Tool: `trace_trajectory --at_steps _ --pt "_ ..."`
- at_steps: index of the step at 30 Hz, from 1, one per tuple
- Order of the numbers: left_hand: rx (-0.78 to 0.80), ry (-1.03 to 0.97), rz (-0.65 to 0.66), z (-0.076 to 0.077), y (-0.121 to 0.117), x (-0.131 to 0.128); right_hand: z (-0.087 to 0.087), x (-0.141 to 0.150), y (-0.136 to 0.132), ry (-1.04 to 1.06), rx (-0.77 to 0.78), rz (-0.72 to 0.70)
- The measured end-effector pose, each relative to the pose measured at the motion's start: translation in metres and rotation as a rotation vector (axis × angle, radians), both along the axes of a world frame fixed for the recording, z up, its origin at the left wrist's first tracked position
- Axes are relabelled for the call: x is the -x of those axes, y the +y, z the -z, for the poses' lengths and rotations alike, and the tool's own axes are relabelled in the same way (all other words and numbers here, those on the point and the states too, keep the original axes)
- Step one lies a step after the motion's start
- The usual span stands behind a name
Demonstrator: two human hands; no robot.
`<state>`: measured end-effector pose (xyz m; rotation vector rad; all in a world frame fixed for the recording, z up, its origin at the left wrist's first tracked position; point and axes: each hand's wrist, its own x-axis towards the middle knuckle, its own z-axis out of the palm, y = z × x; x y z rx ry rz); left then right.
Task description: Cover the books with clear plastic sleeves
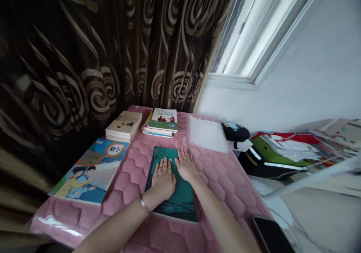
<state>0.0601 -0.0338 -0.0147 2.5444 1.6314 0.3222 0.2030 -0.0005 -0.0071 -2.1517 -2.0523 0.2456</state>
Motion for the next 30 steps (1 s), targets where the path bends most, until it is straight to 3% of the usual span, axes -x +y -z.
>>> trace_trajectory --at_steps 5,8,11,14,17,23,27,30 --pt "0.036 -0.010 0.048 -0.014 0.048 -0.015 -0.005 -0.001 -0.002 0.009 0.022 -0.008" --pt "-0.001 0.004 0.005 -0.015 0.071 0.002 -0.006 -0.001 -0.002 0.027 0.023 0.006" --pt "-0.019 0.030 -0.087 -0.013 0.077 0.022 -0.004 -0.001 -0.002 0.035 0.018 0.011" --pt "-0.062 0.044 -0.160 -0.008 0.062 0.035 -0.003 0.001 -0.002 0.021 0.025 0.018" --pt "-0.100 0.046 -0.178 -0.003 0.032 0.043 -0.001 0.001 -0.001 -0.001 0.019 0.028" --pt "-0.127 0.045 -0.068 0.007 -0.030 0.063 -0.005 0.004 -0.002 -0.053 -0.018 0.028" --pt "-0.117 0.031 -0.038 0.011 -0.036 0.070 -0.007 0.033 -0.027 -0.077 -0.037 0.033" --pt "-0.133 0.023 -0.022 0.015 -0.032 0.072 -0.001 0.058 -0.063 -0.011 -0.078 -0.157"
